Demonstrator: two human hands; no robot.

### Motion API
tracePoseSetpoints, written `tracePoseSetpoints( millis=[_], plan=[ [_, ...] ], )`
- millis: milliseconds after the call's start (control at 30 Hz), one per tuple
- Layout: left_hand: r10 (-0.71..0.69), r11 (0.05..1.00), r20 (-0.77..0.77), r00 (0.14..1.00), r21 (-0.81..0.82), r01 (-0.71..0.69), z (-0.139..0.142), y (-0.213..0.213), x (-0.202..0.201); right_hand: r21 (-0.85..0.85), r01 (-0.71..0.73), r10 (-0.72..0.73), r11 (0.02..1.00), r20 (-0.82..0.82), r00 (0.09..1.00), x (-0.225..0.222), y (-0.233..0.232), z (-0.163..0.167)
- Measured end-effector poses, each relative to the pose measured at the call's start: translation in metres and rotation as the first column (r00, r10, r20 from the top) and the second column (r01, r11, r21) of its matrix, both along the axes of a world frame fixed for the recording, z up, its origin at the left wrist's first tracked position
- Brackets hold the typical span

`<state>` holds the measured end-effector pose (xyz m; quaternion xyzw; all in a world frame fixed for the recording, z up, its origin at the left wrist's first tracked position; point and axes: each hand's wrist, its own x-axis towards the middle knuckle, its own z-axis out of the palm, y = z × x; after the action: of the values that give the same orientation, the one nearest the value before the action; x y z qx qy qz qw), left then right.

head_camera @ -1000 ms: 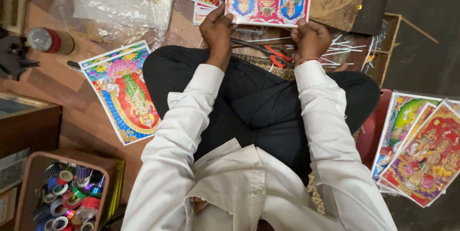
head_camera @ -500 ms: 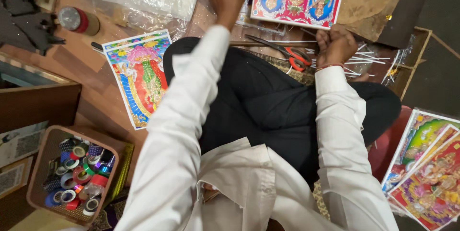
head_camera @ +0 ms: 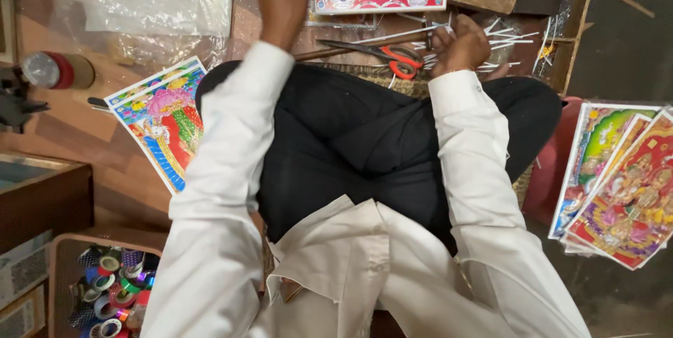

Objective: The person sits cross-legged on the floor and assembles decorative cards by applying a yellow perforated strip to the edge of a printed image, trimming the excess with scissors, and placing the finished card into a stack. The person repeats this process for multiple cards.

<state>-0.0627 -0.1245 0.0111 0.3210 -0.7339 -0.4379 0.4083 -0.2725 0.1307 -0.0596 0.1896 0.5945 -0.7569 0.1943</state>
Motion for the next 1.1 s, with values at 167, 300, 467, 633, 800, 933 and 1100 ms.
tracePoseSetpoints(
  millis=[167, 300, 467, 633, 800, 933, 1100],
  plan=[
    [-0.375, 0.593, -0.351, 0.858, 0.621, 0.513, 0.014, 0.084, 0.032, 0.034, -0.183, 0.181, 0.983, -0.388, 0.904, 0.044, 0.011, 0.029],
    [-0.438, 0.511, -0.437, 0.786, 0.598, 0.617, -0.002, 0.107, 0.039, -0.143, -0.57, 0.525, 0.809, -0.26, 0.811, 0.088, 0.011, 0.067],
    [-0.48, 0.517, -0.386, 0.788, 0.602, 0.609, -0.022, 0.106, 0.036, -0.224, -0.772, 0.706, 0.595, -0.313, 0.636, 0.099, 0.002, 0.089],
    [-0.483, 0.596, -0.268, 0.833, 0.596, 0.537, -0.021, 0.11, 0.034, 0.027, -0.737, 0.691, 0.676, -0.37, 0.62, 0.1, -0.001, 0.072],
    [-0.49, 0.718, 0.016, 0.871, 0.574, 0.393, -0.01, 0.112, 0.034, 0.01, -0.692, 0.666, 0.722, -0.284, 0.69, 0.104, -0.003, 0.059],
    [-0.502, 0.841, 0.148, 0.852, 0.312, 0.441, -0.002, 0.108, 0.03, -0.024, -0.662, 0.618, 0.749, -0.335, 0.711, 0.108, -0.011, 0.054],
    [-0.467, 0.874, 0.328, 0.821, 0.311, 0.373, 0.004, 0.098, 0.027, 0.075, -0.532, 0.513, 0.844, -0.406, 0.757, 0.109, -0.015, 0.035]
  ],
)
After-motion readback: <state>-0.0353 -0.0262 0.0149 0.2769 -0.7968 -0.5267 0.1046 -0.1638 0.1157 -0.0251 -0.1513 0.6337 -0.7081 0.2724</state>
